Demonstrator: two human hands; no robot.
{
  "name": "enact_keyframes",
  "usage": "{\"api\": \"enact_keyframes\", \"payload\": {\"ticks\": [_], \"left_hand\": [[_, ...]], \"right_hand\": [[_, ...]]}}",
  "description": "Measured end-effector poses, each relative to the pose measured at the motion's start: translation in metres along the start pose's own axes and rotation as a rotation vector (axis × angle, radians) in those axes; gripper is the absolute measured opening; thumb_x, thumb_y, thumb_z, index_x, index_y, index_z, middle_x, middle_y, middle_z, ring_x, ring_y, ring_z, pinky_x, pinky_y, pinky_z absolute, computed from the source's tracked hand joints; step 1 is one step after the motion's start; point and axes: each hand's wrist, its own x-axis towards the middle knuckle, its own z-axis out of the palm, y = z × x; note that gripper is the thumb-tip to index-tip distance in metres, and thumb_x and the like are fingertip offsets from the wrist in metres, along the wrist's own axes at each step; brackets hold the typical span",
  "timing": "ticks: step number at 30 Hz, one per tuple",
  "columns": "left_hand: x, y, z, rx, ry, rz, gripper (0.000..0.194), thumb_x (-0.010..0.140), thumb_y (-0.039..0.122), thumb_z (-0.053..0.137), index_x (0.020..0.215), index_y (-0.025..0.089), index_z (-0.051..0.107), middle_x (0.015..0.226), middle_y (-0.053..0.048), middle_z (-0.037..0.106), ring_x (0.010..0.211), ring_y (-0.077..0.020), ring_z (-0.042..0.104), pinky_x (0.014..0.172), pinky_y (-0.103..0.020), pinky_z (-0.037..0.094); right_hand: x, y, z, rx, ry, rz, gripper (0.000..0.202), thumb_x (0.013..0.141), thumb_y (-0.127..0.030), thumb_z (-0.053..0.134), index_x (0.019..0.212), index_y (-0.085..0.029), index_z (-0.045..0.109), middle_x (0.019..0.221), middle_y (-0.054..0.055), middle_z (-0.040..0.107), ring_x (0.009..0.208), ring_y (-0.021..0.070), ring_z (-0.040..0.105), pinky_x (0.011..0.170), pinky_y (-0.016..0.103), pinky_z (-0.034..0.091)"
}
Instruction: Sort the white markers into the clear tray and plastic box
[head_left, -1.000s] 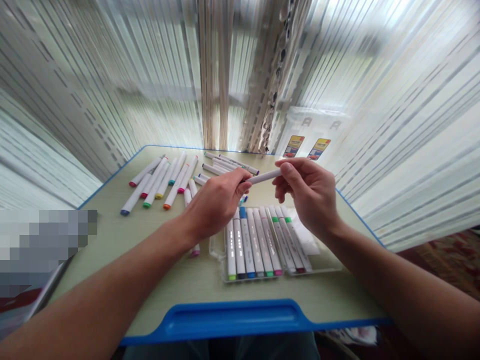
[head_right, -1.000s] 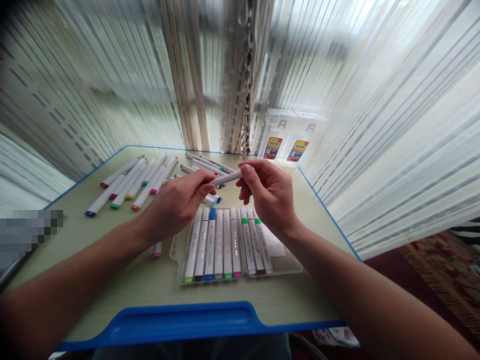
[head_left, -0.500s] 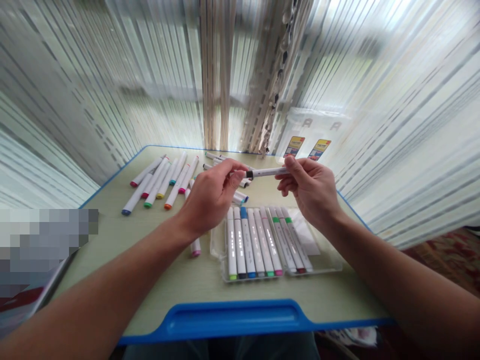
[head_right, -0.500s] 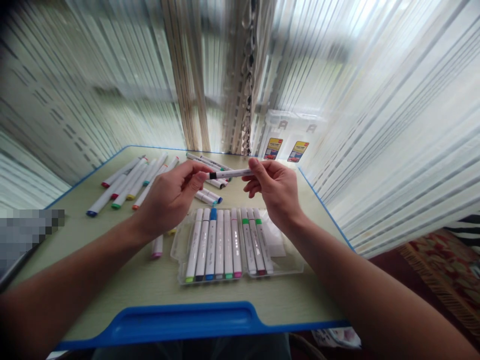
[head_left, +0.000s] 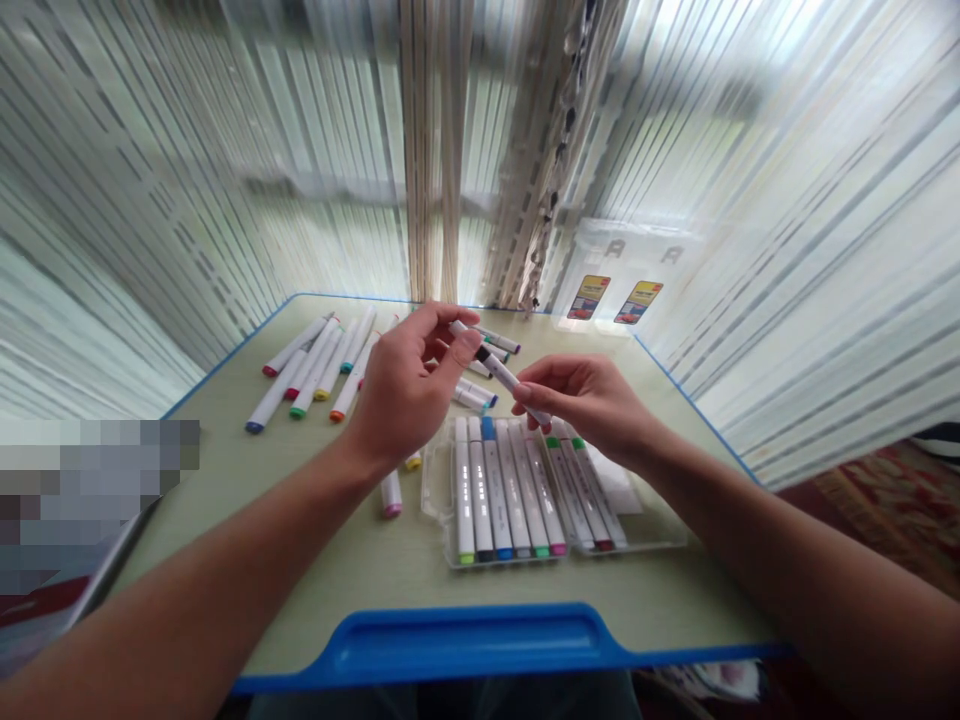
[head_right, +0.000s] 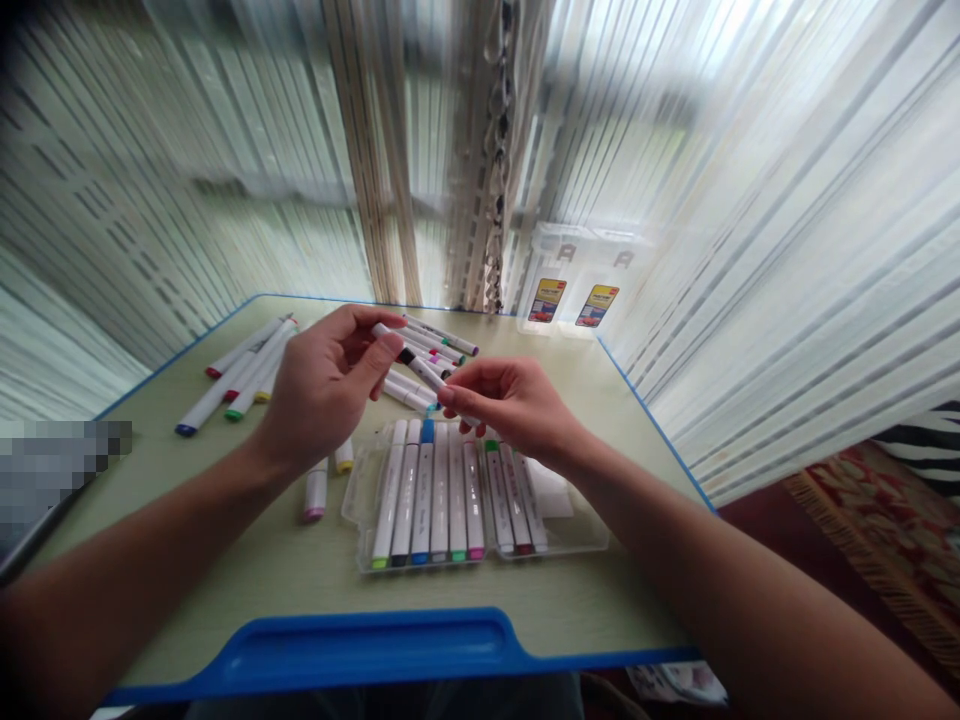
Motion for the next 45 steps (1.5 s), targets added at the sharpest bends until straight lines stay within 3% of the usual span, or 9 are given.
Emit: {"api": "enact_keyframes", "payload": {"ticks": [8,14,23,27,31,36,40,45], "left_hand": [[-0.008,0.005,0.005,0.073,-0.135,0.066,0.036,0.096,0.034,0.064,0.125,0.016,0.073,0.09,-0.007,0.076,0.07,-0.0134,0.065,0.06,-0.025,0.053],[-0.008,0.005,0.005,0.077,-0.178,0.065,0.05,0.096,0.036,0.064,0.141,0.015,0.059,0.096,-0.007,0.075,0.068,-0.0132,0.067,0.06,-0.025,0.055],[-0.007,0.006,0.003,0.26,-0.228,0.128,0.034,0.101,0.036,0.056,0.125,0.013,0.063,0.1,-0.007,0.075,0.079,-0.0156,0.07,0.072,-0.028,0.054],[-0.006,0.002,0.003,0.276,-0.243,0.144,0.029,0.103,0.034,0.051,0.12,0.015,0.066,0.102,-0.007,0.076,0.09,-0.0177,0.072,0.077,-0.029,0.054],[-0.005,-0.001,0.003,0.285,-0.264,0.145,0.028,0.103,0.033,0.049,0.117,0.017,0.069,0.106,-0.006,0.077,0.094,-0.018,0.072,0.078,-0.029,0.053],[-0.003,-0.004,0.002,0.288,-0.244,0.132,0.032,0.104,0.033,0.047,0.115,0.015,0.071,0.104,-0.008,0.078,0.092,-0.0184,0.072,0.077,-0.029,0.052],[-0.002,-0.004,-0.001,0.302,-0.217,0.072,0.034,0.103,0.035,0.047,0.114,0.015,0.072,0.097,-0.007,0.078,0.083,-0.0177,0.07,0.072,-0.027,0.05],[-0.001,-0.007,-0.002,0.3,-0.146,-0.008,0.037,0.101,0.039,0.047,0.114,0.015,0.072,0.093,-0.006,0.077,0.067,-0.015,0.064,0.061,-0.025,0.047]], "right_hand": [[-0.002,0.0,0.001,-0.015,-0.046,-0.052,0.031,0.074,-0.041,0.088,0.08,-0.013,0.077,0.071,0.004,0.076,0.061,0.0115,0.069,0.056,0.02,0.054],[-0.003,-0.002,0.002,0.038,-0.003,-0.034,0.032,0.081,-0.042,0.082,0.092,-0.013,0.075,0.07,0.004,0.075,0.057,0.0129,0.068,0.053,0.023,0.056],[-0.004,-0.004,-0.002,0.045,0.133,-0.002,0.042,0.084,-0.028,0.071,0.123,-0.012,0.065,0.058,-0.002,0.065,0.043,0.0103,0.052,0.041,0.022,0.039],[-0.001,-0.006,-0.004,0.117,0.149,0.057,0.054,0.08,-0.023,0.068,0.132,-0.012,0.061,0.053,-0.005,0.06,0.042,0.0102,0.047,0.041,0.023,0.038],[0.004,-0.005,-0.011,0.19,0.136,0.109,0.064,0.08,-0.025,0.072,0.14,-0.013,0.055,0.06,-0.003,0.065,0.046,0.0113,0.051,0.043,0.024,0.04],[0.008,-0.002,-0.019,0.213,0.133,0.119,0.069,0.08,-0.024,0.078,0.143,-0.017,0.049,0.084,0.004,0.076,0.057,0.0141,0.067,0.053,0.027,0.052],[0.012,-0.001,-0.025,0.256,0.187,0.078,0.066,0.083,-0.015,0.071,0.143,-0.022,0.044,0.087,0.001,0.074,0.062,0.0168,0.074,0.057,0.029,0.059],[0.016,-0.002,-0.037,0.257,0.242,0.062,0.052,0.081,-0.01,0.065,0.13,-0.023,0.053,0.084,-0.001,0.069,0.067,0.0197,0.077,0.066,0.033,0.066]]}}
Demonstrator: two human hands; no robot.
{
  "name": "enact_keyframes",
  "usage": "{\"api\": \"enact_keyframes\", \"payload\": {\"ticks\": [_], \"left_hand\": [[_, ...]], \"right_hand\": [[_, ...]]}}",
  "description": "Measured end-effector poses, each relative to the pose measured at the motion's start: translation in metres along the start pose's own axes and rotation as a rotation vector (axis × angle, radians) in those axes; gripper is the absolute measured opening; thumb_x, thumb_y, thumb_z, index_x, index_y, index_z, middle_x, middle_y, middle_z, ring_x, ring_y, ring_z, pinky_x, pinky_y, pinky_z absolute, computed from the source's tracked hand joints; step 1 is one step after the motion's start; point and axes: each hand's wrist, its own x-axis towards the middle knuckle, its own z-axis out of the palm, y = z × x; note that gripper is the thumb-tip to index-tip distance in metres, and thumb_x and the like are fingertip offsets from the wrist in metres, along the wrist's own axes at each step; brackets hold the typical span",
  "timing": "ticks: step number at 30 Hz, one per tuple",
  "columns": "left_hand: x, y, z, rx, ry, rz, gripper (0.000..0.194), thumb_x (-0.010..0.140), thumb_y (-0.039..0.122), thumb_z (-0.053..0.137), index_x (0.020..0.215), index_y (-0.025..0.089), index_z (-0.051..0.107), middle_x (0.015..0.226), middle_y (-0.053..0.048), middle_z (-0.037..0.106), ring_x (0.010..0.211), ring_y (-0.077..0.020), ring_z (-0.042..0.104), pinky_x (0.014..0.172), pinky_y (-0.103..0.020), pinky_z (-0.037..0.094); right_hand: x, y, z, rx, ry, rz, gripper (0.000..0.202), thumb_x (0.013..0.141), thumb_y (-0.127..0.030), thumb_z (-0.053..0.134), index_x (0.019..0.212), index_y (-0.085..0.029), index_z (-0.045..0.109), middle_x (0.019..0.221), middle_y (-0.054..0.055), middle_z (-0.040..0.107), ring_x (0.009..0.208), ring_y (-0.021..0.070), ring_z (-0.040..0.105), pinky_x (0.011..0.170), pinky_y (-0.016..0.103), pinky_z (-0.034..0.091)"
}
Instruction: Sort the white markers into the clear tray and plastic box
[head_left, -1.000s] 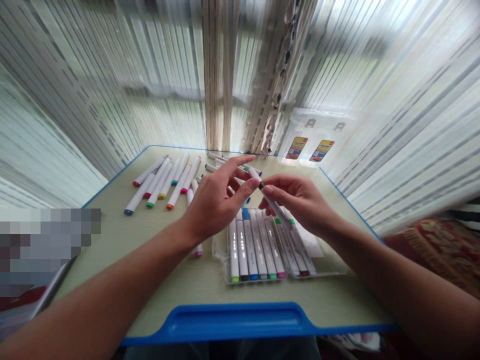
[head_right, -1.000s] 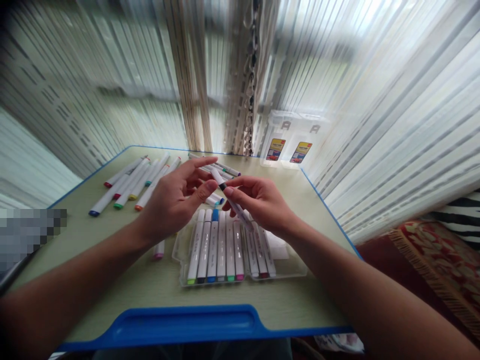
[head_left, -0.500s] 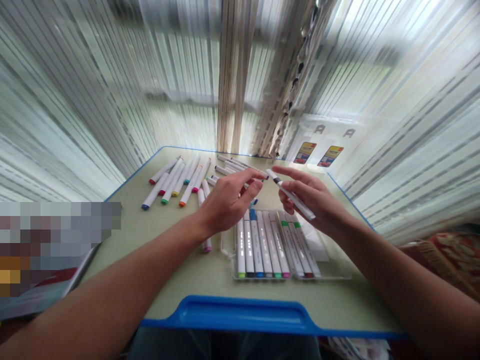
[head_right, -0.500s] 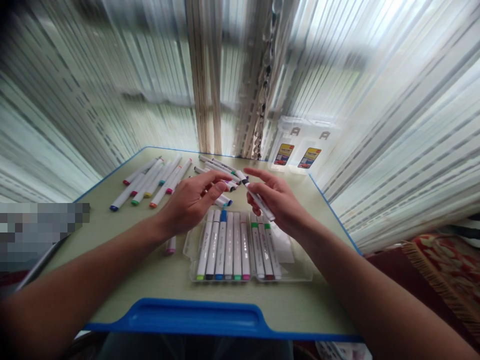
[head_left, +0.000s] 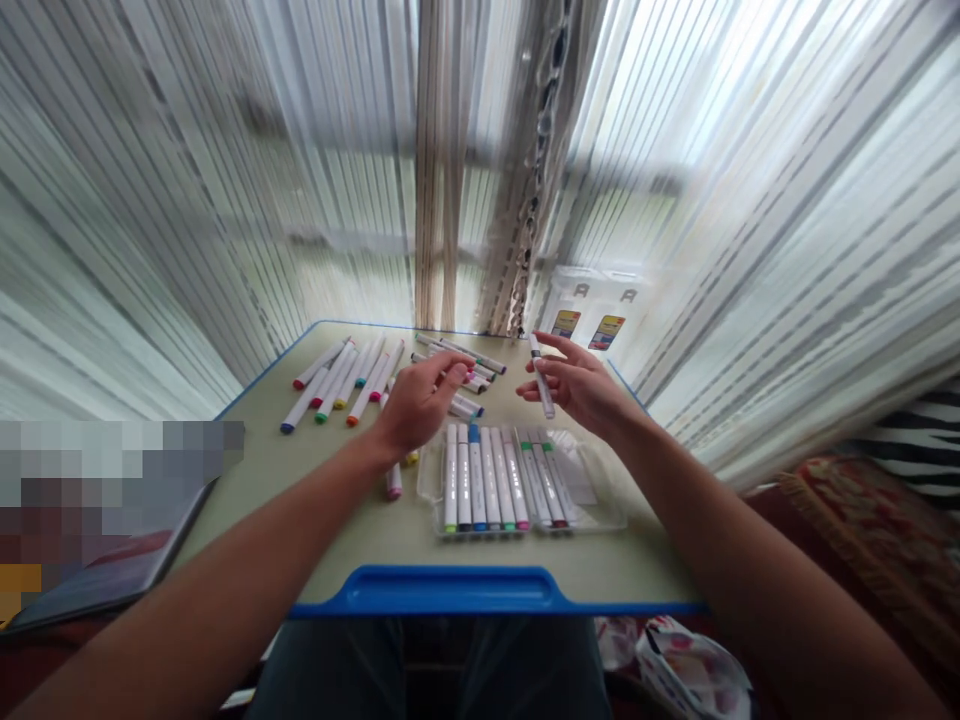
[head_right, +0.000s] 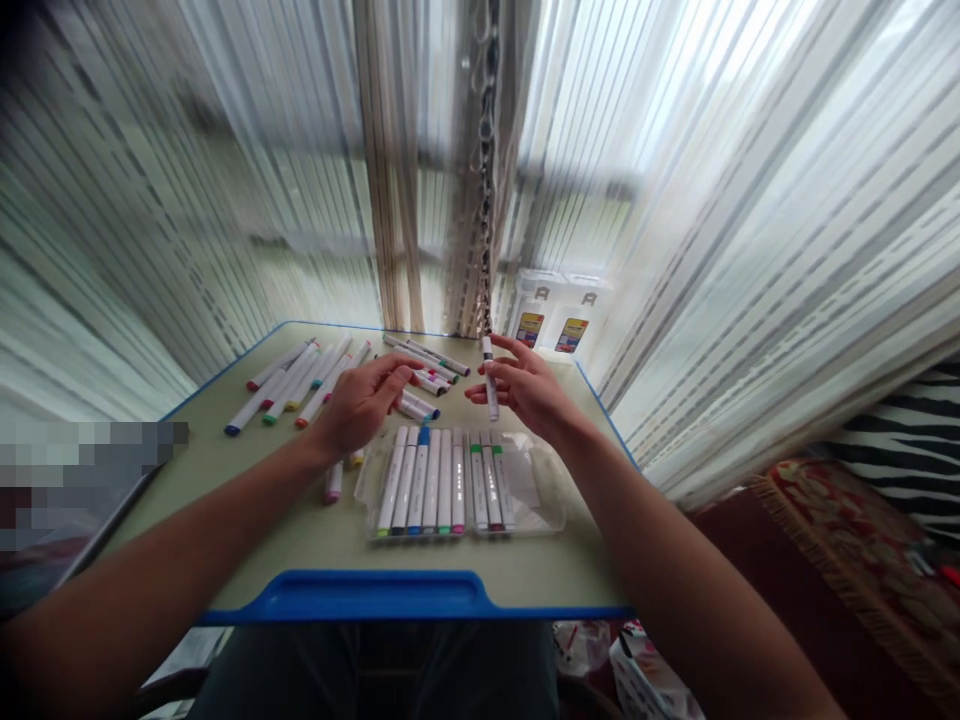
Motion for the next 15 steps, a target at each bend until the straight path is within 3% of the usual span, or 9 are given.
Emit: {"api": "enact_keyframes", "payload": {"ticks": [3,8,12,15], "left_hand": [[0.001,0.0,0.001,0.001,0.039,-0.023,0.037,0.1,0.037,0.047,0.114,0.015,0.072,0.09,-0.006,0.076,0.064,-0.0152,0.062,0.059,-0.025,0.046],[0.011,0.01,0.002,0.038,0.081,0.026,0.033,0.098,0.035,0.049,0.107,0.013,0.073,0.089,-0.007,0.075,0.07,-0.0162,0.063,0.063,-0.026,0.046],[0.014,0.038,0.011,-0.139,0.049,0.028,0.031,0.097,0.034,0.053,0.109,0.012,0.071,0.088,-0.007,0.075,0.067,-0.015,0.062,0.062,-0.026,0.048],[0.0,0.065,0.029,-0.297,-0.021,0.05,0.027,0.098,0.031,0.052,0.109,0.013,0.068,0.09,-0.008,0.074,0.068,-0.0151,0.064,0.06,-0.026,0.05]], "right_hand": [[0.001,-0.008,-0.004,0.002,0.027,-0.006,0.048,0.08,-0.01,0.063,0.126,-0.022,0.053,0.083,0.0,0.066,0.067,0.0214,0.078,0.062,0.032,0.066],[-0.007,-0.026,-0.007,0.046,0.073,0.038,0.061,0.076,-0.005,0.058,0.133,-0.023,0.047,0.074,-0.004,0.061,0.066,0.0222,0.079,0.063,0.032,0.067],[-0.024,-0.026,-0.018,0.026,0.092,0.08,0.056,0.074,-0.005,0.057,0.126,-0.022,0.049,0.072,-0.004,0.06,0.066,0.0243,0.079,0.061,0.031,0.066],[-0.04,-0.018,-0.03,0.013,0.162,0.069,0.056,0.074,-0.008,0.057,0.126,-0.024,0.047,0.072,-0.004,0.061,0.065,0.0241,0.079,0.058,0.031,0.065]]}}
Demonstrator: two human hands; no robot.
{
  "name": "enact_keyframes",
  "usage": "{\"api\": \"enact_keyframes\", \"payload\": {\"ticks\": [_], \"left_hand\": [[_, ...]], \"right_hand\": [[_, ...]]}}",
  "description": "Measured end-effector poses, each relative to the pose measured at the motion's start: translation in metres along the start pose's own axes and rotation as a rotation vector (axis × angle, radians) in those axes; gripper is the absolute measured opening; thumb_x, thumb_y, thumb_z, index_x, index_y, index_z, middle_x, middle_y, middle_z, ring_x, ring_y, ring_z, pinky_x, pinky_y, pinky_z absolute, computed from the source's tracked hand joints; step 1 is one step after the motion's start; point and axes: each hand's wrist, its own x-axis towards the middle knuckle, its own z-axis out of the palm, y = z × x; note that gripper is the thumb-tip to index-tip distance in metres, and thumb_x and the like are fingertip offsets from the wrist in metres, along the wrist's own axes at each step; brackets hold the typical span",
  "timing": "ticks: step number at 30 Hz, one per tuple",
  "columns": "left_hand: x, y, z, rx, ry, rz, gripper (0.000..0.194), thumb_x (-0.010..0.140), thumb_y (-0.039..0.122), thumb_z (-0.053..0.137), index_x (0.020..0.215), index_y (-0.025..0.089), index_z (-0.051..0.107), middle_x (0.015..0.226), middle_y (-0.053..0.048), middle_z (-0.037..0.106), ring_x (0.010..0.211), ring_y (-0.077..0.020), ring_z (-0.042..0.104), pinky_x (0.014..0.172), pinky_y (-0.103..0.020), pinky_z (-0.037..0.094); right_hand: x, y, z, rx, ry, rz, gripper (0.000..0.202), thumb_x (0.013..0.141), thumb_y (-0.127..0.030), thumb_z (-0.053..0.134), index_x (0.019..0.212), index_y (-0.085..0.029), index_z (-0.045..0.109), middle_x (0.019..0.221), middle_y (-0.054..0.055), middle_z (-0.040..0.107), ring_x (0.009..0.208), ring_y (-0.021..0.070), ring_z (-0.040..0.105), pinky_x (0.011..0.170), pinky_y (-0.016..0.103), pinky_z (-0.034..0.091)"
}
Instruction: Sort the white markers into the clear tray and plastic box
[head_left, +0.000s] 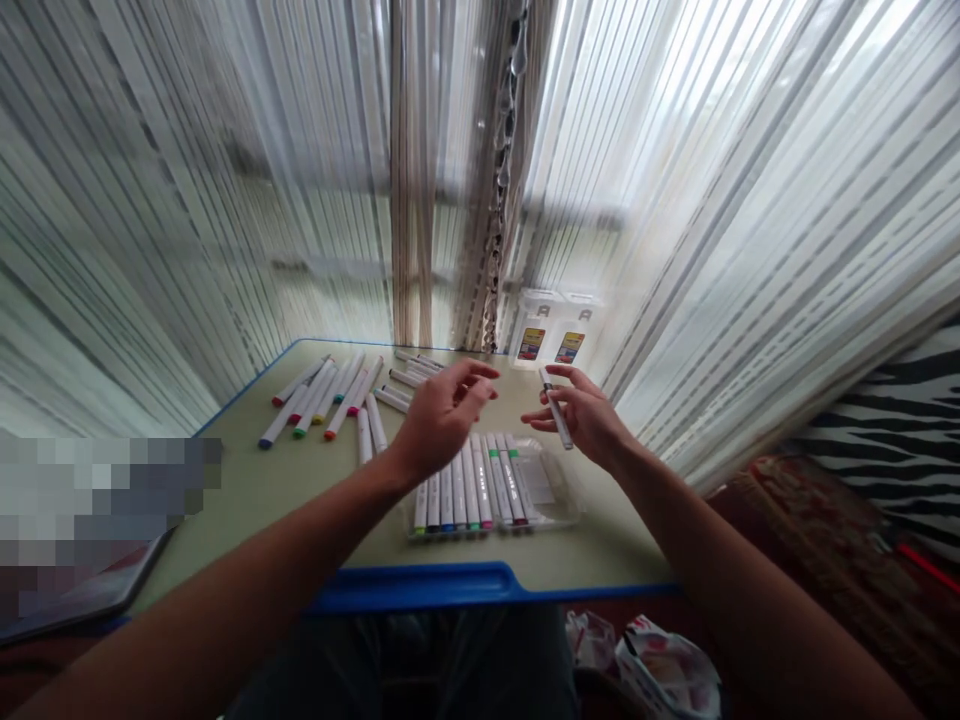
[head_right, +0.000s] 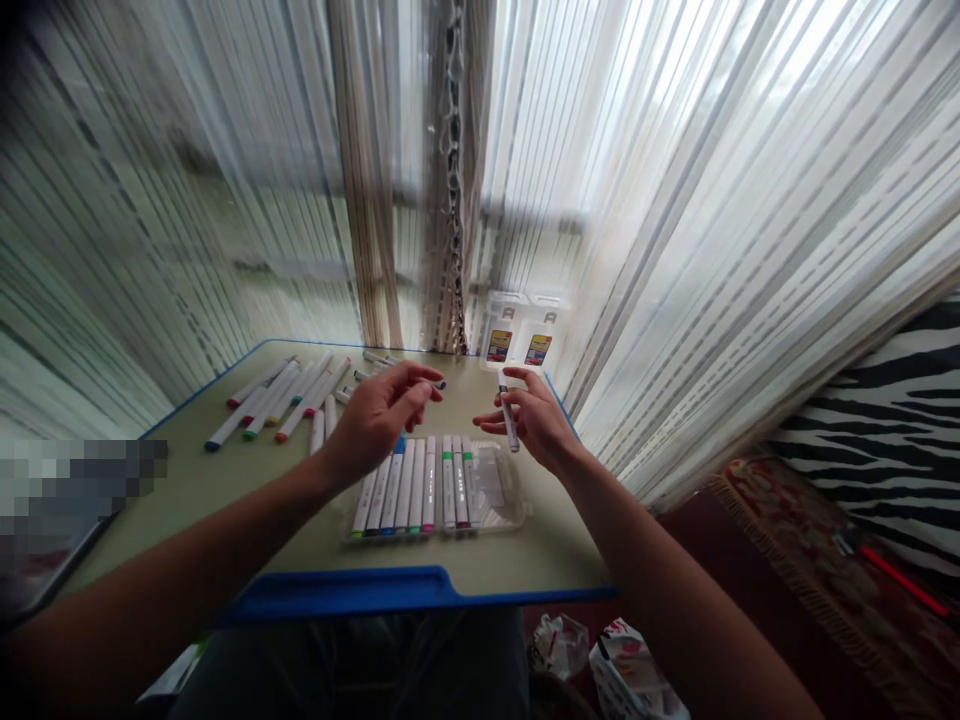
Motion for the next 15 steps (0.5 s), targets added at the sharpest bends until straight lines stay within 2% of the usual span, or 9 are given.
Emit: {"api": "enact_keyframes", "payload": {"ticks": [3,5,7,8,12,15], "left_hand": [[-0.02,0.009,0.027,0.131,-0.202,0.233,0.022,0.096,0.023,0.054,0.11,0.015,0.069,0.095,-0.008,0.075,0.075,-0.0161,0.067,0.071,-0.029,0.054],[-0.03,0.005,0.038,0.247,-0.322,0.433,0.023,0.093,0.016,0.055,0.111,0.016,0.069,0.105,-0.01,0.075,0.091,-0.0199,0.069,0.084,-0.033,0.055],[-0.035,-0.003,0.042,0.317,-0.329,0.514,0.022,0.093,0.013,0.054,0.107,0.017,0.07,0.1,-0.009,0.074,0.094,-0.0208,0.069,0.083,-0.033,0.055],[-0.036,-0.006,0.041,0.312,-0.309,0.506,0.022,0.093,0.013,0.054,0.108,0.017,0.069,0.1,-0.009,0.074,0.094,-0.0203,0.069,0.083,-0.033,0.055],[-0.033,-0.013,0.029,0.263,-0.114,0.361,0.021,0.094,0.012,0.055,0.111,0.016,0.067,0.093,-0.006,0.073,0.083,-0.0158,0.068,0.076,-0.028,0.054],[-0.033,-0.011,0.024,0.268,-0.098,0.325,0.02,0.094,0.011,0.056,0.109,0.017,0.067,0.088,-0.004,0.072,0.075,-0.0141,0.064,0.072,-0.027,0.051]], "right_hand": [[-0.011,0.007,-0.008,0.023,0.01,-0.047,0.063,0.073,-0.01,0.059,0.133,-0.027,0.045,0.075,-0.005,0.062,0.061,0.0184,0.076,0.06,0.031,0.065],[-0.015,0.009,-0.008,0.051,-0.018,-0.051,0.063,0.073,-0.012,0.06,0.132,-0.027,0.047,0.076,-0.005,0.061,0.063,0.0181,0.075,0.065,0.035,0.067],[-0.016,0.01,-0.007,0.07,-0.046,-0.032,0.057,0.072,-0.012,0.06,0.126,-0.027,0.05,0.077,-0.005,0.06,0.067,0.0189,0.076,0.069,0.037,0.067],[-0.016,0.01,-0.007,0.075,-0.053,-0.023,0.054,0.071,-0.012,0.061,0.123,-0.027,0.051,0.077,-0.005,0.06,0.067,0.0194,0.076,0.07,0.039,0.067],[-0.013,0.017,-0.009,0.052,-0.087,-0.018,0.046,0.074,-0.015,0.065,0.114,-0.027,0.048,0.073,-0.005,0.062,0.068,0.0205,0.075,0.069,0.04,0.065],[-0.011,0.021,-0.015,-0.029,-0.142,-0.021,0.042,0.079,-0.022,0.069,0.114,-0.025,0.047,0.072,-0.005,0.066,0.067,0.0193,0.073,0.069,0.038,0.062]]}}
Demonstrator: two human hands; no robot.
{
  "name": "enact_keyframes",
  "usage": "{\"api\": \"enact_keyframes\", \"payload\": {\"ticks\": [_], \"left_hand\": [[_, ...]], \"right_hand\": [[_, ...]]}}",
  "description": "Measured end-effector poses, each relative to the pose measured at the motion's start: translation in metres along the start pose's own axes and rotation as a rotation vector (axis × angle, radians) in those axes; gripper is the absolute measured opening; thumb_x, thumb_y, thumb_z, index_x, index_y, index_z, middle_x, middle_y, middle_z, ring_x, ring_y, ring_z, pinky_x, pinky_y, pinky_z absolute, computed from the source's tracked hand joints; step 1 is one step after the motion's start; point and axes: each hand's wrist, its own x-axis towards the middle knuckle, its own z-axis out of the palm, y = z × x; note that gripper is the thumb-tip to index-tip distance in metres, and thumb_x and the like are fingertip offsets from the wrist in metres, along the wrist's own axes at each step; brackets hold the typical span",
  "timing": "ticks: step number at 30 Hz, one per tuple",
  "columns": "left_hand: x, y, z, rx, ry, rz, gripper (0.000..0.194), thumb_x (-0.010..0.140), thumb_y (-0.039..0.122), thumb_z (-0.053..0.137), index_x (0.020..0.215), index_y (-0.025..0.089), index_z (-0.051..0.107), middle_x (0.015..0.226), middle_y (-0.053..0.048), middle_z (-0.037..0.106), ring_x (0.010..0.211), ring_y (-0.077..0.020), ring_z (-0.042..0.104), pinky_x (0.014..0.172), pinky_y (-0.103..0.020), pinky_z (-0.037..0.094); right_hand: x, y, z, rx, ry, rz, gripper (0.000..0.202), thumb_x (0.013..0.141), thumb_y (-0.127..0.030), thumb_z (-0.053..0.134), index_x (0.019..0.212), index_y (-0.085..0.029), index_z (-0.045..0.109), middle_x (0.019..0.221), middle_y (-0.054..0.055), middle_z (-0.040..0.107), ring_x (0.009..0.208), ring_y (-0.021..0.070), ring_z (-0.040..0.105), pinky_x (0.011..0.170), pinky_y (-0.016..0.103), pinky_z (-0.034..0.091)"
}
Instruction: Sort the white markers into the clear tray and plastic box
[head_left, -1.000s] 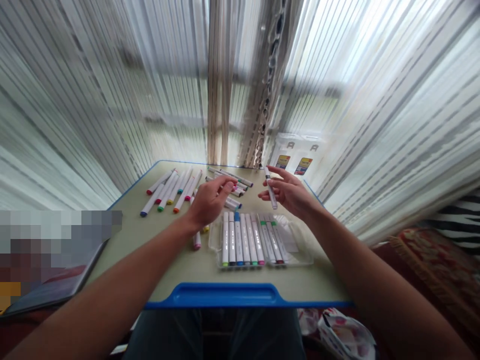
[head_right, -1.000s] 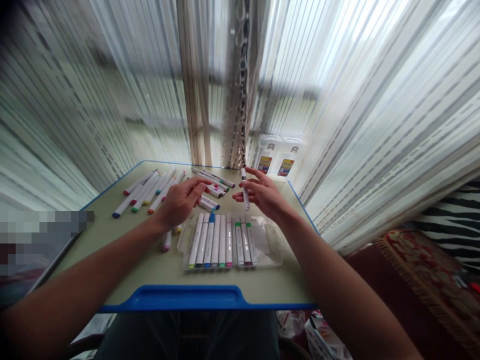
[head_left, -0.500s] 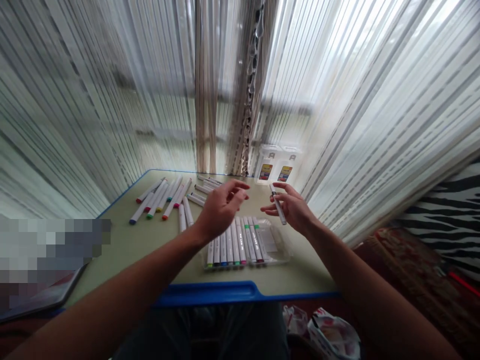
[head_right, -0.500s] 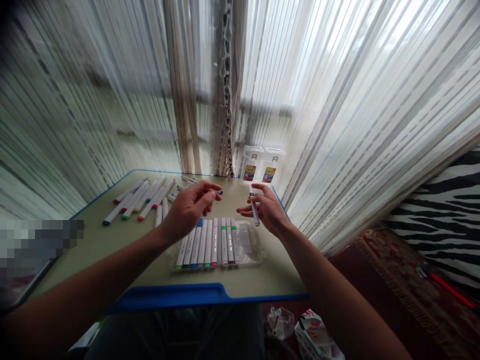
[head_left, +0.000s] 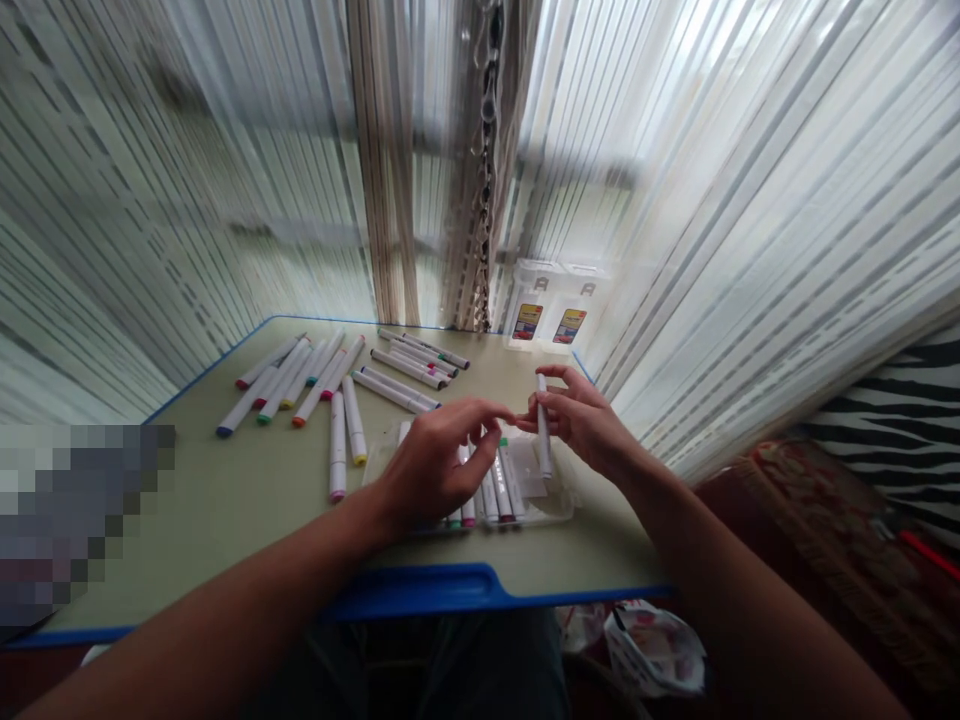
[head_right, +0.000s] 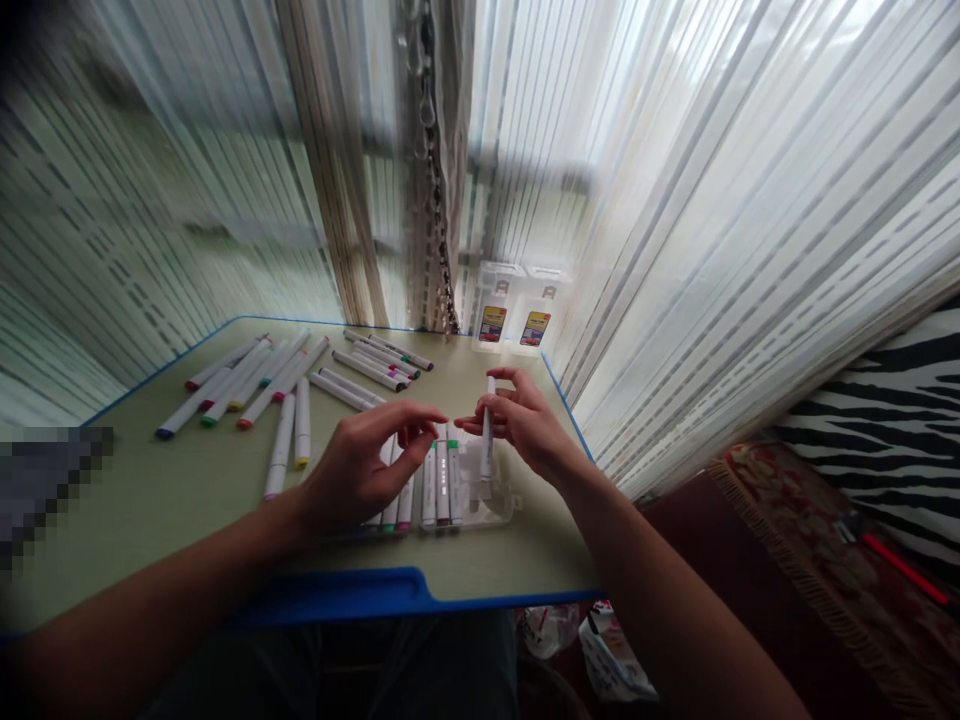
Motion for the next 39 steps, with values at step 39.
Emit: {"api": "enact_keyframes", "payload": {"ticks": [39], "left_hand": [[-0.014,0.011,0.025,0.343,-0.419,0.415,0.011,0.093,0.023,0.062,0.09,0.016,0.07,0.09,-0.008,0.07,0.09,-0.0231,0.062,0.081,-0.039,0.05]], "right_hand": [[-0.005,0.005,-0.006,-1.202,-0.098,-0.284,0.023,0.086,-0.028,0.07,0.104,-0.02,0.082,0.095,0.009,0.076,0.073,0.0181,0.065,0.072,0.032,0.052]]}}
